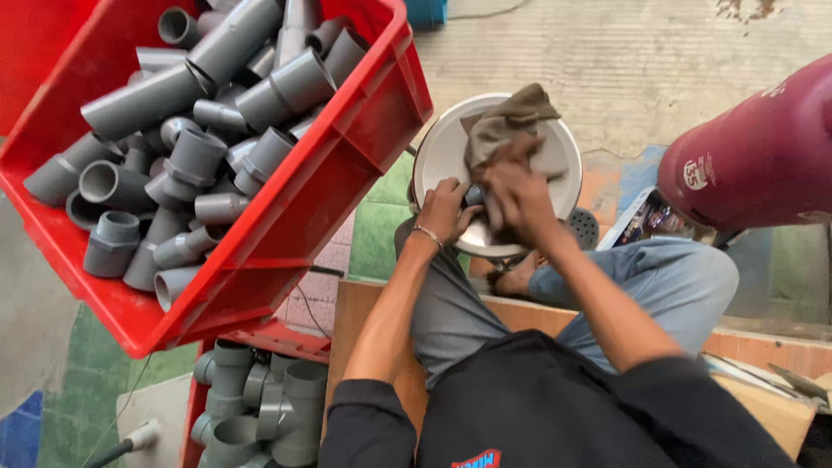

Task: The person sits on the floor and wipes gray plastic pipe fittings with a cloth. They pick up fittings from a red crate, clean them over a white bucket, and place the cleaned items into a cardboard box.

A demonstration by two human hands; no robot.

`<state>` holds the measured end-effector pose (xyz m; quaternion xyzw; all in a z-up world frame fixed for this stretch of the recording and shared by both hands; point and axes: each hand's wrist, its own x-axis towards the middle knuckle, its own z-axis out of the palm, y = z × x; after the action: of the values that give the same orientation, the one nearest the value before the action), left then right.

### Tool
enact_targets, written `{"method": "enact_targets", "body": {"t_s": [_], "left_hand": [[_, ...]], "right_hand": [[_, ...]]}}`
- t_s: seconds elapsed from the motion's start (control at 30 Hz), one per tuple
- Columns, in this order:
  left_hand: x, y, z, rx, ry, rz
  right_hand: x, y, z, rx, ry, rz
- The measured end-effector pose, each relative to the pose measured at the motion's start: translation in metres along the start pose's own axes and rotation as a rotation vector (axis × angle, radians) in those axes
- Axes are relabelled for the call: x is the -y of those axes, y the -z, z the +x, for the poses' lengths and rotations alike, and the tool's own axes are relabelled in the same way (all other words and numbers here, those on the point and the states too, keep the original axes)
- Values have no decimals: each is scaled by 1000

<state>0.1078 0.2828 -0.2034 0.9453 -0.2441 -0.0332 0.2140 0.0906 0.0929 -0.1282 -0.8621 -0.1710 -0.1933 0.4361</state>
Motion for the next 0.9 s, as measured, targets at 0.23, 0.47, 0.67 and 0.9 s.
{"method": "enact_targets", "body": {"t_s": [0.23, 0.47, 0.67, 0.9], "left_hand": [[-1, -12, -14, -177, -190, 170], [-11, 8, -1, 35, 1, 65], [11, -17, 12, 24, -53, 71], [-4, -7, -4, -41, -123, 184]], "right_hand": [[-6, -5, -20, -41, 72, -355], [-6, 7, -9, -8, 64, -98], [-4, 0, -41, 33, 59, -286], [-62, -32, -2, 210, -225, -288]]}}
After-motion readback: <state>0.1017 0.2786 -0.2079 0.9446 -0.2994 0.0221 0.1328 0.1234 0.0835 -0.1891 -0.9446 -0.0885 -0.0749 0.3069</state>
